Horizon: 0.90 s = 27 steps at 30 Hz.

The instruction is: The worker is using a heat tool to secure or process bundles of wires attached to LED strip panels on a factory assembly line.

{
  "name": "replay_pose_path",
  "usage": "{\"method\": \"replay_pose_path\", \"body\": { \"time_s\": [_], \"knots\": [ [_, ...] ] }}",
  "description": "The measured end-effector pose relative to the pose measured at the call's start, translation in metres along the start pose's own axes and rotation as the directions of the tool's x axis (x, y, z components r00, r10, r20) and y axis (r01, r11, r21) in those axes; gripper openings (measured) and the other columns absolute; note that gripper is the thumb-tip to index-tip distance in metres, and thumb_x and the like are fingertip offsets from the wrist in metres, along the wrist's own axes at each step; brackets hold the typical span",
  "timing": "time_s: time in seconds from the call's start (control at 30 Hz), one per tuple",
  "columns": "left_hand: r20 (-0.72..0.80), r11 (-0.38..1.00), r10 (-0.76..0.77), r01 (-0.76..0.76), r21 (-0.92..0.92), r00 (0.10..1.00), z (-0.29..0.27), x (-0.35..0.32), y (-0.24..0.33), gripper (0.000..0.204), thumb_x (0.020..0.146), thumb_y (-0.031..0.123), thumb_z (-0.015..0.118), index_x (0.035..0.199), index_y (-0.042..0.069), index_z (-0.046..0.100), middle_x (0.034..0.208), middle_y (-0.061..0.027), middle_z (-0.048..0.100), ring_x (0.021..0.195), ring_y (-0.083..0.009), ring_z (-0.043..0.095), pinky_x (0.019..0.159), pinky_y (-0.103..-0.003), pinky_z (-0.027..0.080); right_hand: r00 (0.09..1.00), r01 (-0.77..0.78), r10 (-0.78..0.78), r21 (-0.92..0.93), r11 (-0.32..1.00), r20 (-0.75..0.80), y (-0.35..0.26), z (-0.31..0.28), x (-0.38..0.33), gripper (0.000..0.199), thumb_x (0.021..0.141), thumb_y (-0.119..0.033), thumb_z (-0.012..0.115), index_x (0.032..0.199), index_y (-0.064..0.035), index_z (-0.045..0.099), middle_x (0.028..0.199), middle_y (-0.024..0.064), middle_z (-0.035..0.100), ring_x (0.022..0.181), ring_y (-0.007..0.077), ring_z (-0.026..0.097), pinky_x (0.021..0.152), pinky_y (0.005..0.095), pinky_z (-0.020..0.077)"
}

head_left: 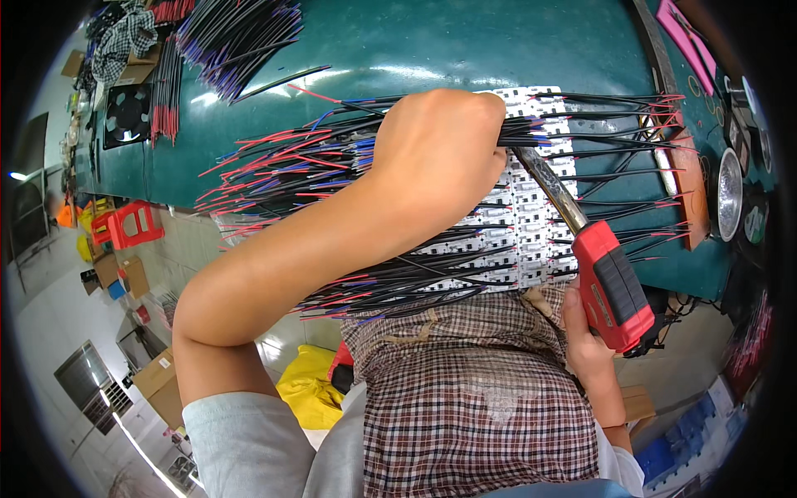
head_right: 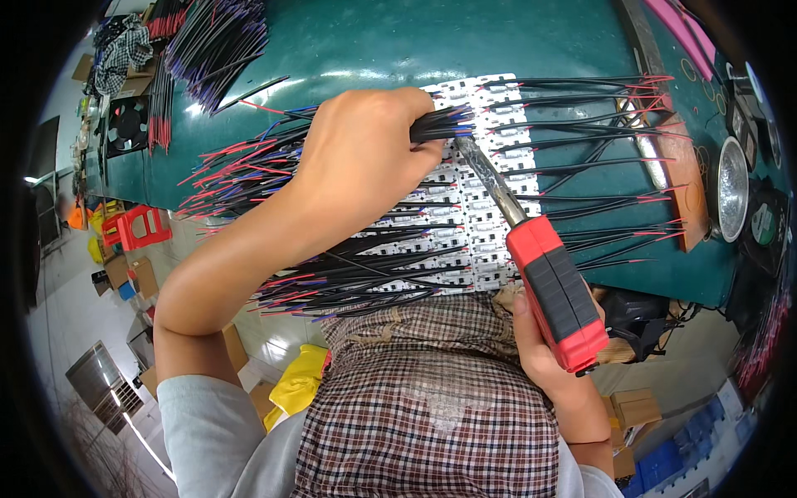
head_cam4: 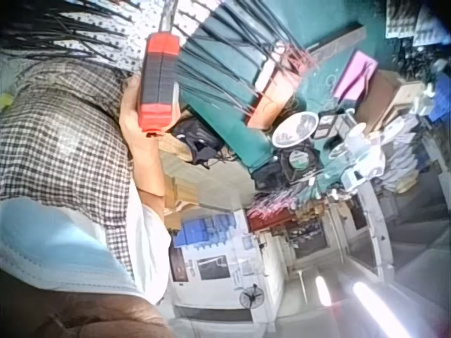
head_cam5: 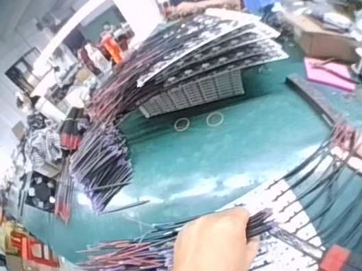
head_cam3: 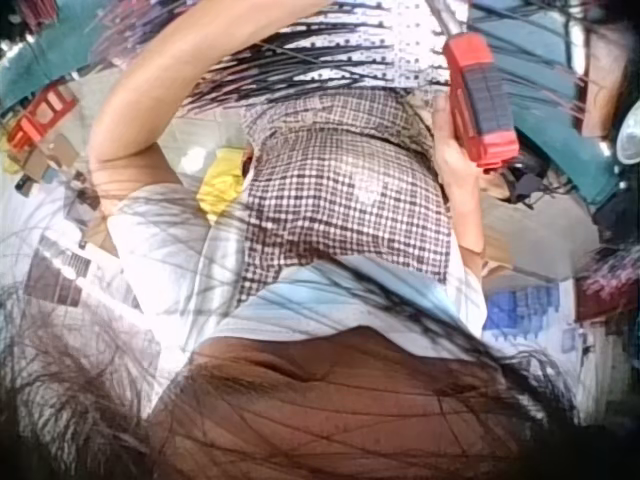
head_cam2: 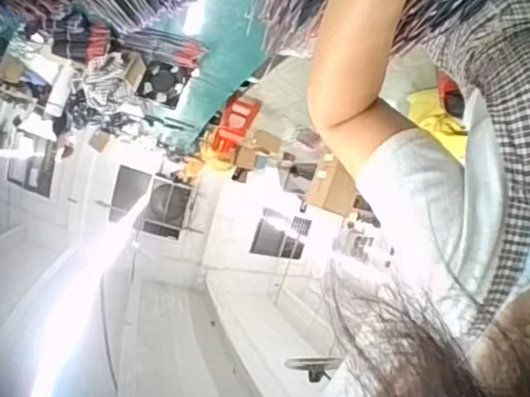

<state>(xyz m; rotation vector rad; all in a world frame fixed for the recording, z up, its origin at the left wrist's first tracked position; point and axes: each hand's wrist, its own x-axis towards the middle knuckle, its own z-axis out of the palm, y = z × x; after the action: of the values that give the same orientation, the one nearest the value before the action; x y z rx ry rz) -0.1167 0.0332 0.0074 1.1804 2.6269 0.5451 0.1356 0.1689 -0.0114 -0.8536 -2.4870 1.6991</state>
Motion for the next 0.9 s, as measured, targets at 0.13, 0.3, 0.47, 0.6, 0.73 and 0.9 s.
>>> {"method": "replay_pose_path", "body": {
  "time_s": [0.13,0.3,0.47,0.6,0.73,0.9],
  "knots": [
    [0.002,1.0,0.017,-0.017,0.006,1.0,0.0,0.001,-0.001,0.018,0.074,0.016,0.071,0.076,0.0,0.063,0.068,-0.0175,0.064,0.067,-0.0369,0.063,0.063,-0.044,0.05,0.999,0.044,-0.044,-0.011,0.999,-0.012,-0.003,0.002,0.001,0.024,0.087,-0.009,0.068,0.108,0.0011,0.063,0.095,0.0116,0.064,0.082,0.0209,0.063,0.073,0.0329,0.0501],
    [0.015,1.0,0.012,-0.013,0.011,1.0,-0.001,0.002,0.001,0.018,0.074,0.016,0.071,0.075,0.0,0.063,0.068,-0.018,0.063,0.068,-0.0374,0.063,0.064,-0.044,0.05,0.996,0.082,-0.081,0.028,0.996,-0.028,0.004,0.004,-0.006,0.023,0.09,-0.005,0.062,0.112,0.0016,0.058,0.088,0.007,0.061,0.073,0.0131,0.056,0.064,0.0273,0.0451],
    [0.035,1.0,-0.007,0.007,0.018,0.999,-0.001,0.003,0.001,0.018,0.073,0.015,0.07,0.075,-0.001,0.063,0.069,-0.0184,0.063,0.069,-0.0376,0.063,0.065,-0.045,0.05,0.992,0.117,-0.113,0.055,0.992,-0.06,0.001,0.004,-0.005,0.027,0.091,-0.001,0.059,0.117,0.0023,0.052,0.079,0.0029,0.055,0.058,0.0062,0.047,0.052,0.0216,0.0389],
    [0.032,1.0,0.007,-0.007,0.021,0.999,-0.001,0.004,0.0,0.018,0.073,0.016,0.07,0.075,0.0,0.063,0.068,-0.0182,0.063,0.069,-0.0375,0.063,0.065,-0.045,0.051,0.984,0.171,-0.171,-0.014,0.985,-0.048,0.011,0.002,-0.009,0.028,0.091,0.0,0.059,0.118,0.0025,0.052,0.078,0.0026,0.054,0.056,0.0057,0.047,0.05,0.0216,0.0379],
    [-0.005,0.999,-0.007,0.006,-0.051,1.0,-0.002,0.005,-0.004,0.017,0.074,0.015,0.068,0.078,-0.001,0.066,0.07,-0.0189,0.064,0.07,-0.0376,0.063,0.066,-0.044,0.051,0.985,0.161,-0.159,0.016,0.987,-0.063,0.005,0.006,-0.007,0.028,0.091,0.0,0.058,0.118,0.0023,0.052,0.078,0.0023,0.054,0.056,0.0052,0.046,0.048,0.0209,0.0367],
    [0.023,0.997,-0.015,0.017,-0.07,1.0,-0.003,0.007,-0.005,0.017,0.075,0.014,0.066,0.08,-0.001,0.068,0.072,-0.02,0.065,0.07,-0.0378,0.063,0.067,-0.044,0.05,0.996,0.084,-0.082,0.074,0.994,-0.024,0.003,0.006,-0.007,0.026,0.092,-0.002,0.058,0.117,0.0018,0.053,0.078,0.0022,0.054,0.056,0.0049,0.046,0.048,0.0204,0.0354]
  ]
}}
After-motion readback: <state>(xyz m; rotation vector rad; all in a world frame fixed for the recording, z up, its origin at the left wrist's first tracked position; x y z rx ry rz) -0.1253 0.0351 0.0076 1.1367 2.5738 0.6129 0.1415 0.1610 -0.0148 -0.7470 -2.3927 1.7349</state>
